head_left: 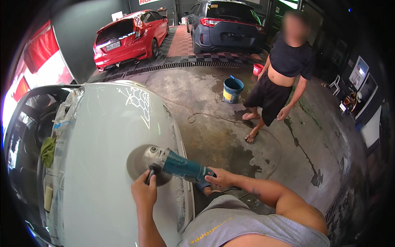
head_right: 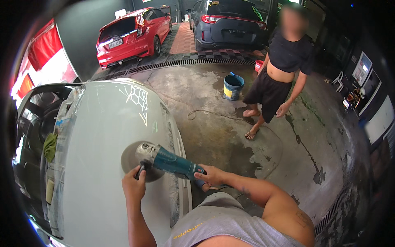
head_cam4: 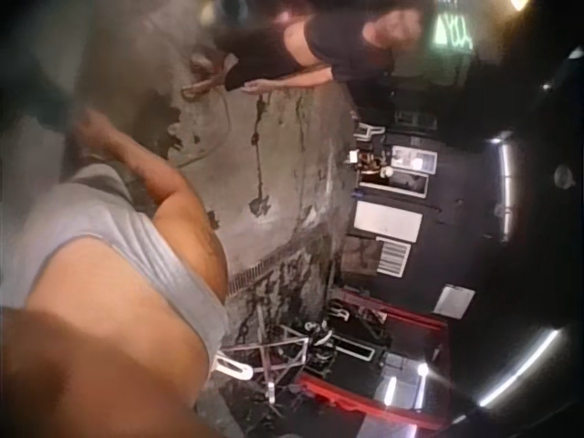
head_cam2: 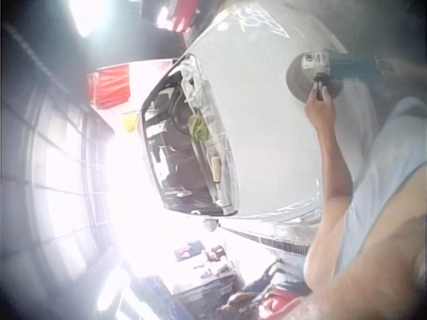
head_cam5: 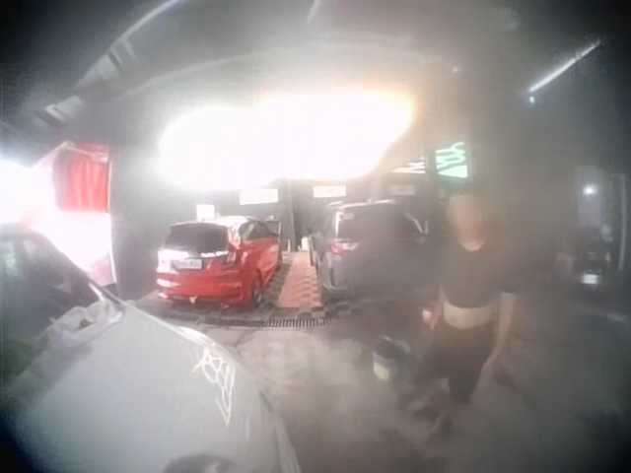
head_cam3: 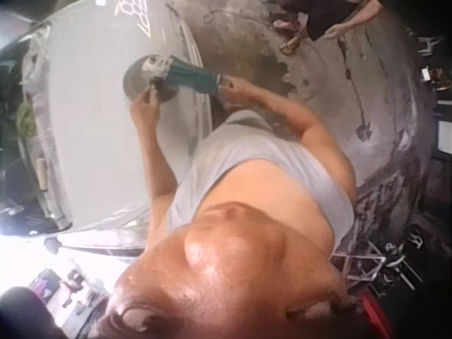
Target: The person uses a handheld electric polisher to buff the hood of a white car. They move the tool in circular motions across the surface, covering different sections of the hood. Another person is visible in the background working on a red car.
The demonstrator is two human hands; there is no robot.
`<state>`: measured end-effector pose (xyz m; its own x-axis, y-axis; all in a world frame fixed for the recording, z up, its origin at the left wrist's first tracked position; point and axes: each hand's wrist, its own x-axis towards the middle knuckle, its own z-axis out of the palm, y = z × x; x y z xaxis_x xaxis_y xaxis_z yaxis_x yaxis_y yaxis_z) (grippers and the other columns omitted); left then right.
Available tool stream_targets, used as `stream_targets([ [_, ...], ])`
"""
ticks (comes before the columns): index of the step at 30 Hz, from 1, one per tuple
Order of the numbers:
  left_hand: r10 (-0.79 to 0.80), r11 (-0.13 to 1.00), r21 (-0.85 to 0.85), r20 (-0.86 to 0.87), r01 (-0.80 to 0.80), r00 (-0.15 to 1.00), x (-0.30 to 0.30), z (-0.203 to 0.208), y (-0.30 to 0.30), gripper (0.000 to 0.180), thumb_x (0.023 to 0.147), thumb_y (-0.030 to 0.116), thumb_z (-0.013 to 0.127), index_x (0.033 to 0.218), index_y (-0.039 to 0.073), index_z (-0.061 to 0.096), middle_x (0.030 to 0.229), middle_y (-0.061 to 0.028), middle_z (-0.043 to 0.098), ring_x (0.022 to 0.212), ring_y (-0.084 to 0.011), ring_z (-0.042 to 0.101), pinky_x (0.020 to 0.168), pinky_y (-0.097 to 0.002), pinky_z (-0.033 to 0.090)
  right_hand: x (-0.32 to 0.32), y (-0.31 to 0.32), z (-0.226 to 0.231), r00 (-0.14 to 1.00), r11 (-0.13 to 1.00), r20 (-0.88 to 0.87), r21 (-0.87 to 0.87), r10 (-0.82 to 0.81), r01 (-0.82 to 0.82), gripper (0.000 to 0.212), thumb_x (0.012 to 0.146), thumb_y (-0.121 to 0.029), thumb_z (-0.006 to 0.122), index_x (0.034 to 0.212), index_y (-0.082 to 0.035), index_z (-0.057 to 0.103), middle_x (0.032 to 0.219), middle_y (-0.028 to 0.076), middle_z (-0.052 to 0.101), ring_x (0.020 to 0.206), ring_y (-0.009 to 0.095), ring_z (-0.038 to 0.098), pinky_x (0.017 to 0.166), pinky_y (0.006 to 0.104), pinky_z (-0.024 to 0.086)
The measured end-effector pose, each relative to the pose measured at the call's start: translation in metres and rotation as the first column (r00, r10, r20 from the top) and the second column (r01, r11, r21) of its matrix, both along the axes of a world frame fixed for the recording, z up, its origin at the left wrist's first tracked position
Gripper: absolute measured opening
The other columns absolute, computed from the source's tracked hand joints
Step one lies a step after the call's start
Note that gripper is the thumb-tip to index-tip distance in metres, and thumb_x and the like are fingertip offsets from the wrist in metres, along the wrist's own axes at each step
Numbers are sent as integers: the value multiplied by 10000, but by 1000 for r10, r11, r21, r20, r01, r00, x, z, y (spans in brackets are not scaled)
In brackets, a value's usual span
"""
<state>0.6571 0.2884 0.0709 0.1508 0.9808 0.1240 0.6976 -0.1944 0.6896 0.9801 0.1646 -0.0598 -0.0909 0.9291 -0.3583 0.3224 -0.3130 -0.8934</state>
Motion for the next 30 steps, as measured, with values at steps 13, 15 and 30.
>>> stream_targets([
  [13,213,975,40,77,-217,974,-117,-6,-144,382,925,107,775,1257,-78,745,1132,-265,784,1042,-343,772,959,-405,573,-88,-69,15,922,950,275,73,274,-304,829,1017,-735,536,1568,-123,436,1233,312,703,1219,505,655,1066,520,493],
  [15,268,963,14,84,-270,960,-133,-4,-169,382,950,125,767,1277,-72,741,1160,-251,784,1056,-315,765,953,-392,571,-97,-70,22,880,923,346,86,325,-374,829,1021,-727,526,1604,-154,386,1132,326,726,1109,517,694,1004,525,530],
  [30,192,981,-3,194,-196,962,-88,-3,-64,363,941,246,810,1244,47,785,1095,-219,790,980,-322,796,888,-353,587,-57,-5,40,956,982,238,34,171,-185,724,1036,-495,660,1630,-195,374,1115,154,775,972,375,770,903,441,590],
])
